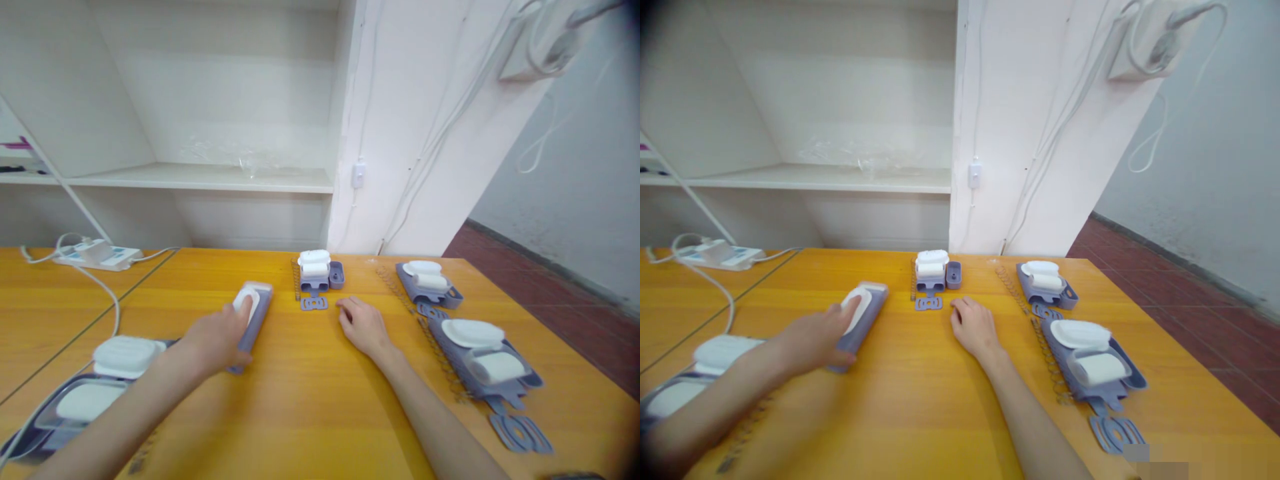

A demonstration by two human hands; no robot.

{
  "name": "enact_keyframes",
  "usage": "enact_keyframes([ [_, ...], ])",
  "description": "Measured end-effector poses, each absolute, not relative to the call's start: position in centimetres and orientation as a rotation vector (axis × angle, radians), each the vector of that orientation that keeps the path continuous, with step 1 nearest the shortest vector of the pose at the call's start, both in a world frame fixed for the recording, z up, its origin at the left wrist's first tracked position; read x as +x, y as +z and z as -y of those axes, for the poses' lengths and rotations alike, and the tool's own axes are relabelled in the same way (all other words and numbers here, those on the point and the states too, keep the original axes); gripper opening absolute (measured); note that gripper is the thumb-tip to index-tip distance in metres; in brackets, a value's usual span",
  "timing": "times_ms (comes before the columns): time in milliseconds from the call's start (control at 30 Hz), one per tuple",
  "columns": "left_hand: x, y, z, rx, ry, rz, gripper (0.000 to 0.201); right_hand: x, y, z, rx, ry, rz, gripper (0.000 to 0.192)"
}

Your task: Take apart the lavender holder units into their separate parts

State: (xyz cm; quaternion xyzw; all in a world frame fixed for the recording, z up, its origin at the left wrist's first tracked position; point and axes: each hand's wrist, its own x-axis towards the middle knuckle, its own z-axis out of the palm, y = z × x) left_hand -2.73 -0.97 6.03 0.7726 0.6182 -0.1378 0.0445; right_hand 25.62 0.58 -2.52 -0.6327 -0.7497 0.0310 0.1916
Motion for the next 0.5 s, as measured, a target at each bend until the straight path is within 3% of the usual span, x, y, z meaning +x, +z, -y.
enact_keyframes([
  [133,-1.2,6.0,6.3,2.434,-0.42,-1.74,0.097,25.7,-2.8,-0.6,-1.738,0.089,2.084,0.024],
  [300,-0.3,4.3,6.8,2.594,0.104,-1.326,0.064,25.9,-3.1,-0.5,-1.638,0.082,2.019,0.027],
  [500,2.0,3.6,4.3,2.619,0.346,-1.145,0.055,26.2,-3.0,0.4,-1.502,0.045,1.885,0.035],
])
